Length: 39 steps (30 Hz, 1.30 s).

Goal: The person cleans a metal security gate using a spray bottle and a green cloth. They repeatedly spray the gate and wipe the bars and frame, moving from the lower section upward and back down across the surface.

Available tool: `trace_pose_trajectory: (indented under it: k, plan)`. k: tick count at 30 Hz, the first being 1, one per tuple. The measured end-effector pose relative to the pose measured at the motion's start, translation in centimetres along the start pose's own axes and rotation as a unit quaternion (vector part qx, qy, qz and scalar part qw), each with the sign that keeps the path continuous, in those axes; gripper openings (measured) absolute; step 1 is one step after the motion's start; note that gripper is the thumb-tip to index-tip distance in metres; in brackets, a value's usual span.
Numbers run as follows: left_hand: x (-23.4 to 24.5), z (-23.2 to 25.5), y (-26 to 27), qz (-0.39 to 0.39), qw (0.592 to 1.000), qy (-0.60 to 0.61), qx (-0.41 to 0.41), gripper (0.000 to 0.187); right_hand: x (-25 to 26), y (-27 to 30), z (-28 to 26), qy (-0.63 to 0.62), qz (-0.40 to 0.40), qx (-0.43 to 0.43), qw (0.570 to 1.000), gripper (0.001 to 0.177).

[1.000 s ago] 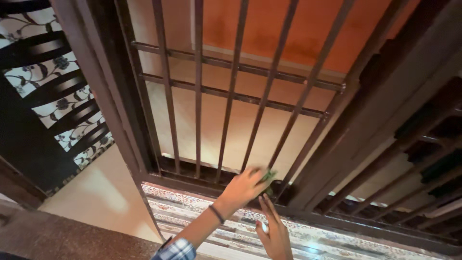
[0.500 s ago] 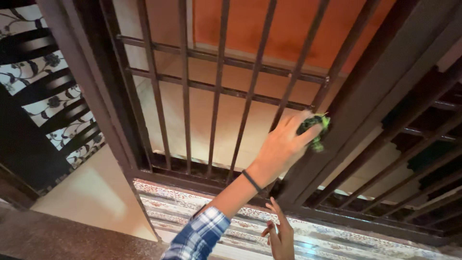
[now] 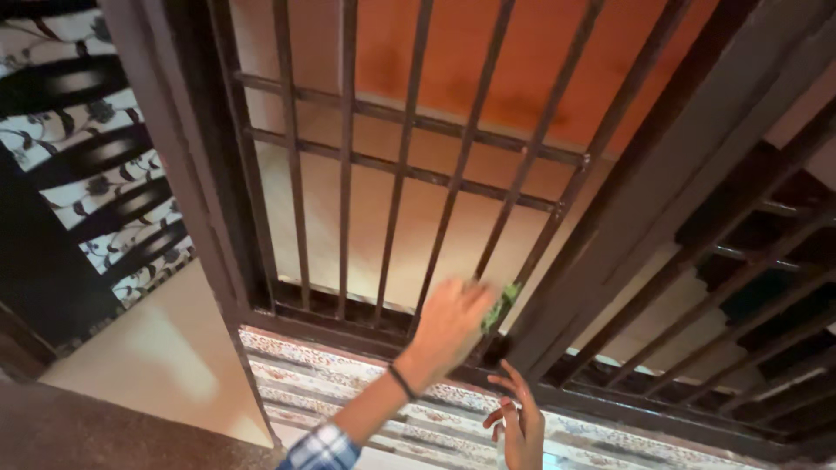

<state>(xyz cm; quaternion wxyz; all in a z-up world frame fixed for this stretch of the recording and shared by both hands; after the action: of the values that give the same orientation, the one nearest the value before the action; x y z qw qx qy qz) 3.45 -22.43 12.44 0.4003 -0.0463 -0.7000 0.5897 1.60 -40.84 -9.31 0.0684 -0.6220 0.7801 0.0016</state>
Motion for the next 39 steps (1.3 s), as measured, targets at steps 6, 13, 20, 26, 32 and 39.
trace_pose_trajectory:
  k: [6, 13, 20, 26, 32, 39]
  plan:
    - [6.1, -2.4, -7.3, 0.101, 0.992, -0.021, -0.074, 0.047, -3.2, 0.6, 0.4, -0.053, -0.058, 0.024, 0.997, 0.057]
    - [-6.0, -3.2, 9.8, -0.13, 0.987, 0.017, -0.097, 0.043, -6.4, -0.3, -4.5, -0.047, -0.032, 0.119, 0.991, 0.058]
    - [4.5, -6.0, 1.3, 0.025, 0.992, -0.047, -0.111, 0.059, -12.9, -4.6, -3.5, -0.236, -0.086, -0.05, 0.967, 0.056]
    - [9.5, -7.2, -6.5, 0.114, 0.984, -0.017, -0.14, 0.043, -12.7, -8.8, 2.3, -0.226, -0.087, -0.132, 0.961, 0.024]
    - [-1.8, -9.4, 8.0, -0.053, 0.993, 0.104, 0.037, 0.013, -12.4, -9.5, 3.7, -0.277, -0.086, -0.084, 0.953, 0.023]
    - [3.6, -10.6, 5.2, -0.02, 0.992, 0.119, 0.023, 0.02, -12.2, -9.7, 3.7, -0.286, -0.064, -0.054, 0.955, 0.015]
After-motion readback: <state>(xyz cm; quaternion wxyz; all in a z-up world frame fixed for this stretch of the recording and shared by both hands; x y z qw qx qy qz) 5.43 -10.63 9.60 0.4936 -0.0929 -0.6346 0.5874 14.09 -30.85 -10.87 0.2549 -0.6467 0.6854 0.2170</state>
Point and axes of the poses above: each hand's wrist, its own y-axis away from the middle knuckle, its own x-axis out of the back of the hand, z = x × y, the point moved 10 cm from there along -y, towards the middle knuckle, and after that the axes turned 12 degrees about -y, right-handed, at the moved point
